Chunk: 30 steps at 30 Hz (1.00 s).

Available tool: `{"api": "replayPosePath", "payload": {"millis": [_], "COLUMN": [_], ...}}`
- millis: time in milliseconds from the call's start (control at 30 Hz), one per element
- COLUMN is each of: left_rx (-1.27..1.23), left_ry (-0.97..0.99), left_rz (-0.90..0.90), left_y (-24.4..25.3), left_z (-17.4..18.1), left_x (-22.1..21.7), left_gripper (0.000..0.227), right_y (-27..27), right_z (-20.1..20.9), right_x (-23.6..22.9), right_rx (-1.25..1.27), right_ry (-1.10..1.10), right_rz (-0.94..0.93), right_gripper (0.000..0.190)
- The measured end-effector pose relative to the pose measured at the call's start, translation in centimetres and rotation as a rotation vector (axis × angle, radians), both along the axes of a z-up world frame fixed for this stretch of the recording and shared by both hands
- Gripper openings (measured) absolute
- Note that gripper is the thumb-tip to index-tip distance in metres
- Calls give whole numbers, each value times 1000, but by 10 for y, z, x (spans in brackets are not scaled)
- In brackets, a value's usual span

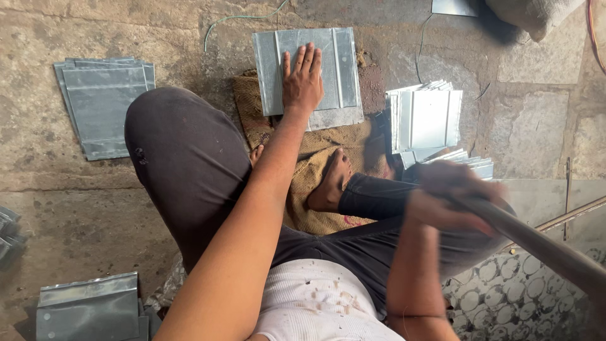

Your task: The person sits on the floor and uses a hammer to repeatedly strike a rectangular metal sheet placed on a brick. They hold the sheet with one hand while striking it with the other, occasionally flipping the sheet over to work on different sides.

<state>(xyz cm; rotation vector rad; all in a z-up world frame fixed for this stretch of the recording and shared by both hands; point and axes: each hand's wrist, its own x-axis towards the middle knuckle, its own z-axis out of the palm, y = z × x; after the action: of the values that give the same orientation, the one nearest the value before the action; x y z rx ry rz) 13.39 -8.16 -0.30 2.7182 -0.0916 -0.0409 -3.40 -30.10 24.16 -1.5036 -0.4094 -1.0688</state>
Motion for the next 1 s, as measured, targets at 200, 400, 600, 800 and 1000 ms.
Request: {"api": "replayPosePath", "payload": {"millis": [200,400,600,800,1000], "left_rx": [-14,6,-11,-28,14], "left_ry": [-17,21,-12,0,-124], "left_rz": [-9,-15,-5,11,38], "left_y": [-5,-4,0,0,-5], "left_z": [-2,-1,6,5,-14], "left_x": [-8,-11,0,-3,12], "left_gripper": [58,58,59,55,54], "right_y": [54,34,8,39,60], "right_z": [-115,10,89,-72,-65], "right_x": [-51,-39,-9,-8,-24], "right_rx": [-246,-129,32,-161,-71], "right_ry": [1472,1146,66,372,1406], "right_rz": [26,-68,335,-61,18], "right_gripper": [42,49,52,44,44]}}
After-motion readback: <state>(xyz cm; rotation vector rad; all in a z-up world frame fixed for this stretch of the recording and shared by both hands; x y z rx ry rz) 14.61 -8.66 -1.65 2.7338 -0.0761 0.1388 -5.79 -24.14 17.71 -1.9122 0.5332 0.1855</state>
